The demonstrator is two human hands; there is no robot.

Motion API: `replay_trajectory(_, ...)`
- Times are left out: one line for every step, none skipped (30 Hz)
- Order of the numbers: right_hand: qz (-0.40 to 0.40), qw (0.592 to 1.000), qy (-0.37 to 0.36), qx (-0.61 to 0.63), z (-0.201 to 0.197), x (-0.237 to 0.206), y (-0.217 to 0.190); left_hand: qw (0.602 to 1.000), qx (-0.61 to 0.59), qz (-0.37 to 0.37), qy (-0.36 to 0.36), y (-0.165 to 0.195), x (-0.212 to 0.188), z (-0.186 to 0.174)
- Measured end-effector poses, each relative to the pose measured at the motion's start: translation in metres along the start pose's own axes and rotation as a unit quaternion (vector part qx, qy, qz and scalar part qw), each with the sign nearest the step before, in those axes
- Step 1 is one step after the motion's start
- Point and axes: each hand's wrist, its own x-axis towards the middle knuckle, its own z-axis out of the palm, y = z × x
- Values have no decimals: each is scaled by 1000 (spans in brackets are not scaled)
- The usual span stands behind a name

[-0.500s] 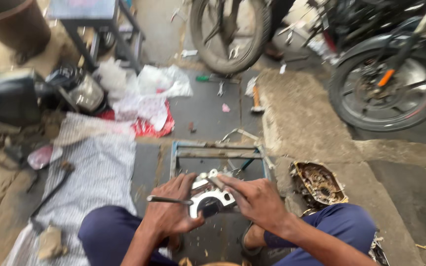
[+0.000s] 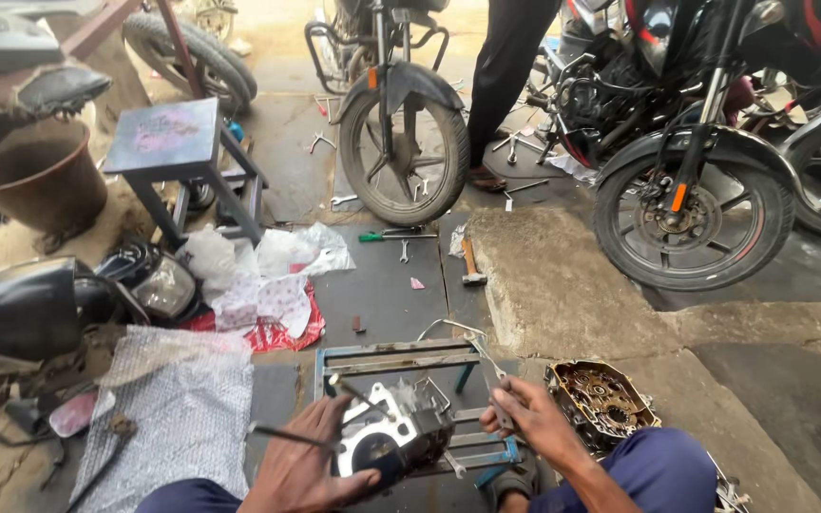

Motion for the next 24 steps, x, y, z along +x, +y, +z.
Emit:
replay_trajectory(2, 1000, 9, 3, -5, 0, 12, 998, 17, 44, 31, -3, 0, 6)
replay_trajectory(-1, 1000, 18, 5, -11, 5, 20, 993, 36, 90, 64, -5, 2, 10)
replay_trajectory(-5, 999, 33, -14, -14, 11, 23, 984, 55, 137, 95, -6, 6, 13)
replay_trajectory(-2, 998, 48, -33, -19, 8, 28, 994, 54, 73, 56, -4, 7, 15)
replay_trajectory(3, 997, 62, -53, -21, 7, 35, 998, 54, 8, 16, -2, 8, 17)
replay_trajectory(-11, 995, 73, -66, -25, 9, 41, 997, 56, -56, -19, 2, 11, 18)
replay_trajectory(-23, 993, 82, -81, -28, 8, 44, 993, 69, -83, -38, 6, 13, 18)
replay_trajectory(-34, 991, 91, -96, -30, 7, 46, 989, 80, -112, -58, 10, 15, 19)
replay_trajectory(-34, 991, 91, -96, -32, 4, 49, 983, 90, -141, -79, 14, 16, 21)
replay_trajectory(-35, 991, 91, -95, -34, 3, 52, 982, 105, -136, -77, 16, 17, 22)
replay_trajectory(-37, 991, 93, -92, -36, 3, 55, 981, 122, -129, -75, 18, 18, 25)
replay_trajectory(-42, 990, 96, -96, -38, 2, 55, 980, 139, -120, -73, 18, 18, 27)
replay_trajectory(-43, 989, 97, -100, -40, 0, 56, 986, 141, -82, -43, 18, 18, 30)
replay_trajectory(-44, 989, 97, -105, -41, -1, 58, 989, 142, -45, -11, 17, 17, 34)
replay_trajectory(-54, 985, 103, -130, -42, -2, 58, 989, 143, -5, 23, 16, 17, 36)
replay_trajectory(-62, 980, 107, -155, -43, -3, 59, 991, 123, -55, -3, 15, 17, 40)
replay_trajectory(-74, 974, 112, -181, -44, -3, 58, 989, 102, -104, -26, 15, 17, 41)
replay_trajectory(-70, 974, 115, -182, -44, -4, 57, 984, 79, -152, -49, 15, 17, 43)
replay_trajectory(-65, 974, 116, -182, -44, -6, 56, 986, 66, -146, -43, 16, 18, 44)
replay_trajectory(-60, 974, 117, -184, -44, -8, 54, 988, 51, -141, -35, 18, 17, 43)
replay_trajectory(-64, 973, 119, -188, -45, -9, 53, 990, 37, -136, -25, 21, 18, 42)
replay_trajectory(-69, 971, 122, -193, -45, -11, 51, 990, 35, -135, -19, 24, 18, 41)
replay_trajectory(-73, 970, 123, -198, -46, -12, 50, 990, 34, -136, -13, 27, 17, 40)
replay_trajectory(-66, 975, 118, -177, -46, -12, 49, 990, 33, -135, -6, 29, 18, 38)
